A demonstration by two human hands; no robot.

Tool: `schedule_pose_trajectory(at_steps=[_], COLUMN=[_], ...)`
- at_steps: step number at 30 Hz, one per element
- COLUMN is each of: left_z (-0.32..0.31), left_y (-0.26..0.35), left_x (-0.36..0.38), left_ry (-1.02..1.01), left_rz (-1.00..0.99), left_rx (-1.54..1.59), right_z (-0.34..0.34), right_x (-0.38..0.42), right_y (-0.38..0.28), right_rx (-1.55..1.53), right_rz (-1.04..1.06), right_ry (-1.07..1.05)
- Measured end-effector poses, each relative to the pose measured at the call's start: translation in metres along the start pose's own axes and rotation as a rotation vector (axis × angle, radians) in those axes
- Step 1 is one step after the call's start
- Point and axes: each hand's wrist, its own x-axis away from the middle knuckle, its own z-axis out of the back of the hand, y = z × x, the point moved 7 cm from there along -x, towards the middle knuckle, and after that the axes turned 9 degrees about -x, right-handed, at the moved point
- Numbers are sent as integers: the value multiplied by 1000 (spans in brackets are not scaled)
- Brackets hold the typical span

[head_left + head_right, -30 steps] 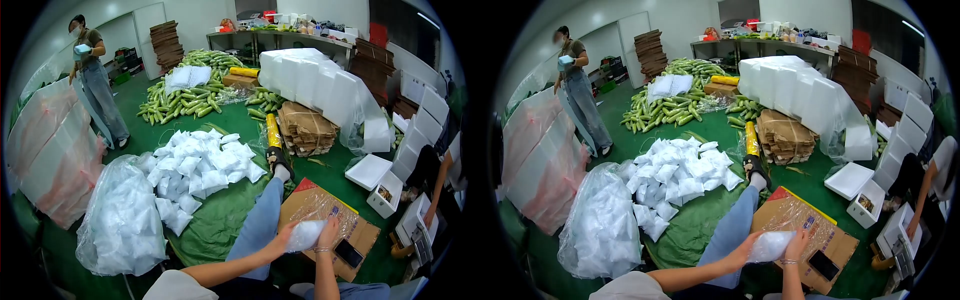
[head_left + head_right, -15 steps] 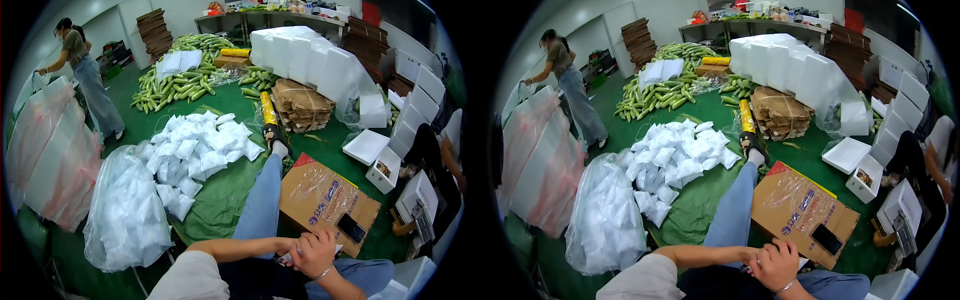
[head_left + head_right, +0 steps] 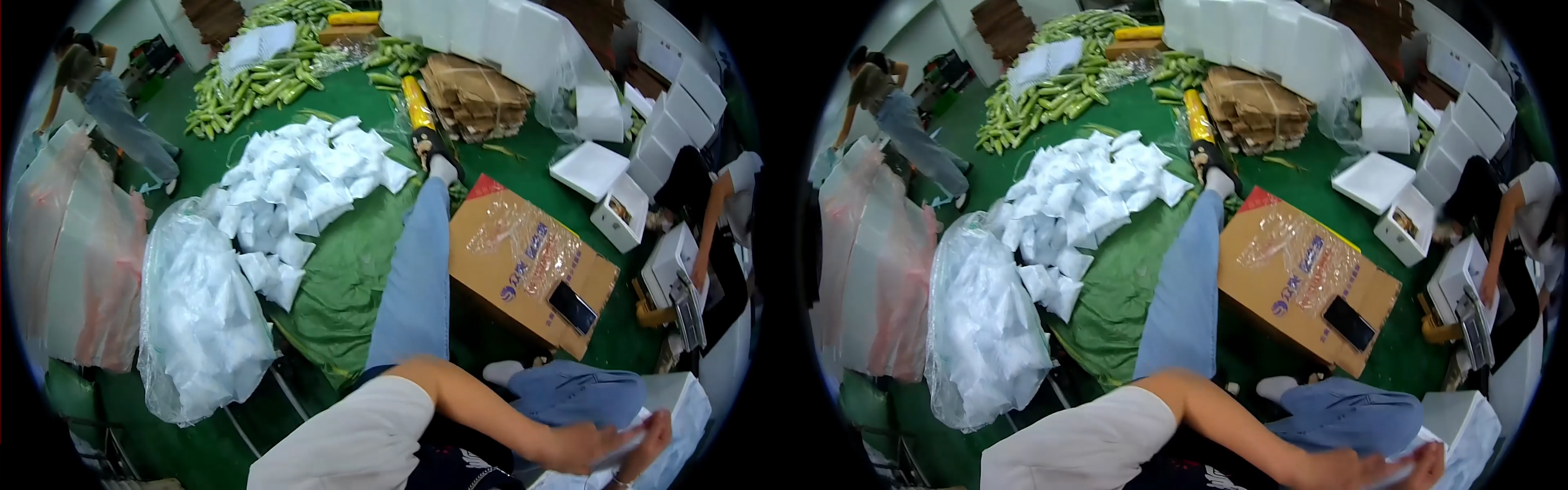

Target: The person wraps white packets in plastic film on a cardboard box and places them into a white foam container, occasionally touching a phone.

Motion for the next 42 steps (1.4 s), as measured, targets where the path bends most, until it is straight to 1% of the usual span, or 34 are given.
schedule_pose_trajectory(at_steps=[2,3,5,8,10,11,12,13,14,15,16,17,18,19,20,21,22,23,24,25,26,27,28,29,30,31,32,34,35,36,37,38,40,42], left_z=[-32,-40,-30,29,91,129,182,204,235,273,320,350,374,389,400,401,409,413,410,409,403,403,406,404,405,399,398,364,355,347,348,353,344,311], left_y=[24,28,18,-26,-76,-104,-127,-196,-259,-300,-298,-311,-340,-365,-374,-421,-414,-414,-436,-450,-478,-470,-472,-474,-474,-477,-470,-420,-400,-380,-352,-322,-287,-279], left_x=[-13,-18,-21,-15,11,33,66,103,159,224,280,335,398,463,512,594,610,613,635,639,671,645,640,640,645,639,630,567,537,507,463,414,336,282], left_ry=[216,268,355,491,545,562,656,671,770,872,950,871,615,440,176,77,66,22,-38,-110,55,52,140,159,268,322,362,627,719,801,734,668,415,353], left_rz=[-268,-292,-266,-217,-198,-196,-86,319,451,445,790,922,1301,1444,1676,1739,1868,1933,1966,1947,1903,1887,1893,1801,1708,1745,1768,1744,1543,1334,1190,1041,907,746], left_rx=[299,433,608,669,520,320,-346,95,-235,-90,-448,-715,-877,-1105,-1125,-1238,-1156,-1110,-1096,-1078,-1236,-1214,-1187,-1189,-1251,-892,-542,189,268,339,260,182,220,432], right_z=[81,107,152,190,201,199,199,194,189,184,178,159,140,124,116,97,64,55,52,56,65,37,1,-30,-67,-104,-148,-228,-273,-311,-344,-376,-421,-443], right_x=[31,45,75,117,123,124,117,109,99,80,68,48,27,2,-18,-33,-62,-73,-76,-86,-91,-105,-110,-119,-122,-121,-120,-102,-90,-77,-65,-58,-63,-66], right_y=[47,64,103,150,175,189,205,223,248,272,288,284,286,291,303,268,202,178,155,144,136,99,69,55,31,15,-7,-15,-25,-38,-42,-58,-94,-121], right_rx=[-112,-32,325,894,1134,1208,1272,1301,1299,1083,858,796,733,475,222,495,771,962,1166,974,856,1000,855,797,846,719,657,395,266,96,-41,-53,-187,-252], right_rz=[-546,-616,-598,-522,-457,-409,-353,-291,-228,-155,-84,-124,-165,-172,-180,-244,-307,-222,-149,-275,-80,-180,-136,-194,-143,-147,-144,-347,-301,-259,-173,-97,13,157], right_ry=[245,251,88,-207,-339,-378,-394,-391,-353,-115,113,116,116,127,146,41,-61,-147,-241,-101,-9,-58,16,-52,-70,-60,-133,-397,-609,-703,-812,-918,-910,-801])
